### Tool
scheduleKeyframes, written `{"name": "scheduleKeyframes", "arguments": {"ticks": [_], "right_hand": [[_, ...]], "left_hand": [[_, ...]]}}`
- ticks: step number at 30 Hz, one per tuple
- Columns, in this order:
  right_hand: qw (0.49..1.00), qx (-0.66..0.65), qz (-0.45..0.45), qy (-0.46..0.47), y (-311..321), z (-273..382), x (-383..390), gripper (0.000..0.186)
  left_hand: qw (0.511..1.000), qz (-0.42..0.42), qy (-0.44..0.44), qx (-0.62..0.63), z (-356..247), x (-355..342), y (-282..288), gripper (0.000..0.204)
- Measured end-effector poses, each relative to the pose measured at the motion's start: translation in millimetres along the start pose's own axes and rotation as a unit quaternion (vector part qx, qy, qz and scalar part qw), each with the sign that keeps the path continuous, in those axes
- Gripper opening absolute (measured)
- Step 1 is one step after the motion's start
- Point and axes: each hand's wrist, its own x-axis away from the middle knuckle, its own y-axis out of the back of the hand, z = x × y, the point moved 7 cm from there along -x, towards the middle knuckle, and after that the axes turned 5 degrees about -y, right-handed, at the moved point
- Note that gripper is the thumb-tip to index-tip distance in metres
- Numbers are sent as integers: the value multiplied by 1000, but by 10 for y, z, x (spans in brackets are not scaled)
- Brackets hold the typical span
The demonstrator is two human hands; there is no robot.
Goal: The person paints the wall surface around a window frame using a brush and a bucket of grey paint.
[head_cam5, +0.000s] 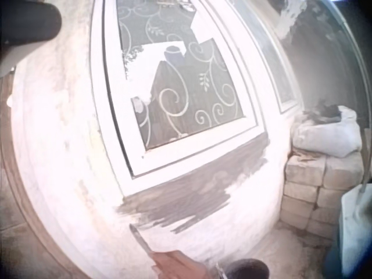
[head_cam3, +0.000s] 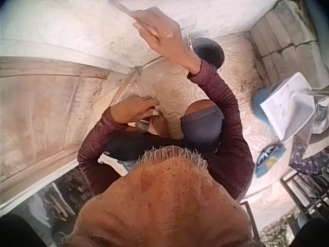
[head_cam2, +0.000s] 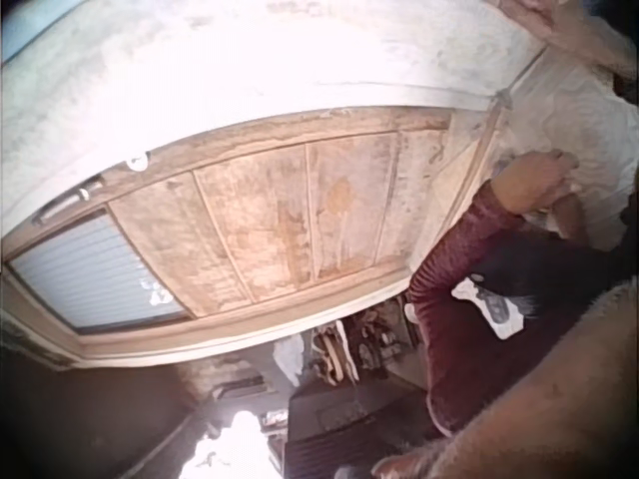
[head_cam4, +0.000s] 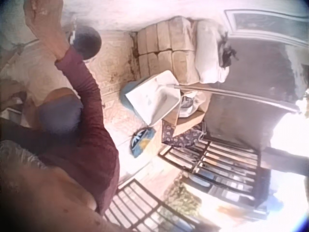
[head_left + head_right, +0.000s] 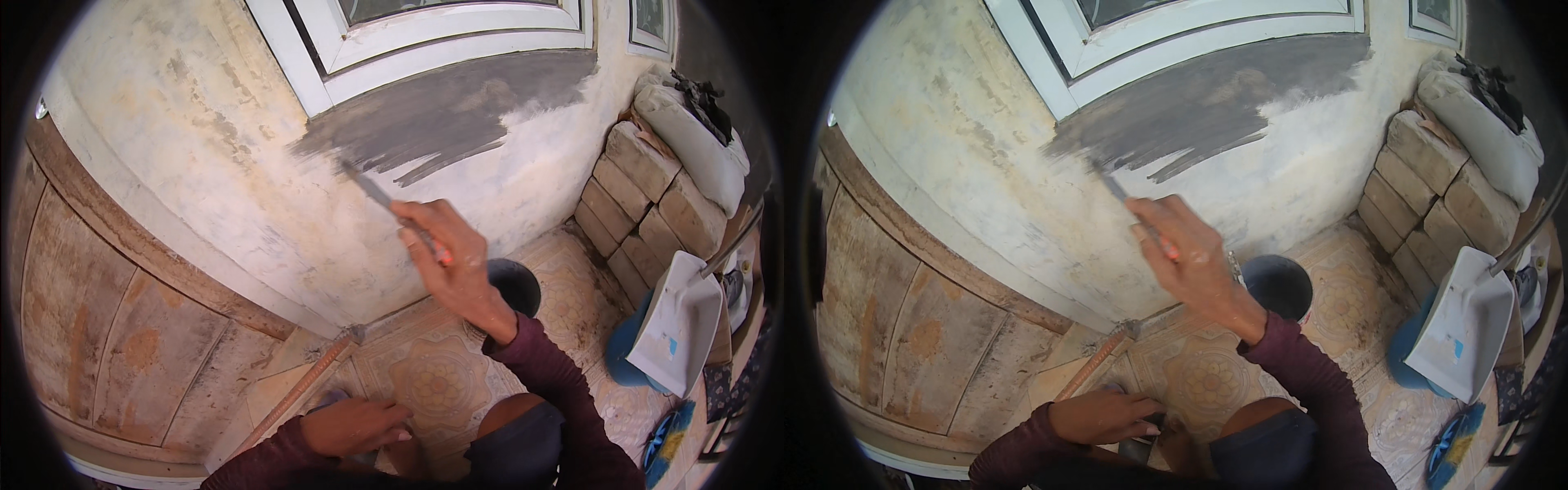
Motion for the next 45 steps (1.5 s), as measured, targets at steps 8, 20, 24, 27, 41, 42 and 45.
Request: {"name": "scheduleKeyframes", "arguments": {"ticks": [8,20,24,27,41,42,45], "right_hand": [[967,137,-200,-74,937,-447,79,27],[972,17,-171,-157,914,-603,201,27],[958,117,-219,-146,1101,-633,258,26],[991,106,-75,-45,360,-279,315,36],[967,123,-195,-112,877,-578,253,26],[978,142,-146,-55,603,-430,251,30],[1000,25,-13,-12,-23,-82,269,34]], "left_hand": [[996,-49,-67,13,-72,41,4,36],[999,-9,18,41,42,67,9,38],[999,8,11,48,18,29,14,39],[997,26,34,62,28,-33,2,42],[997,34,32,65,89,-18,-26,40],[996,31,35,70,72,-41,-6,39],[998,9,27,64,71,-76,15,38]]}}
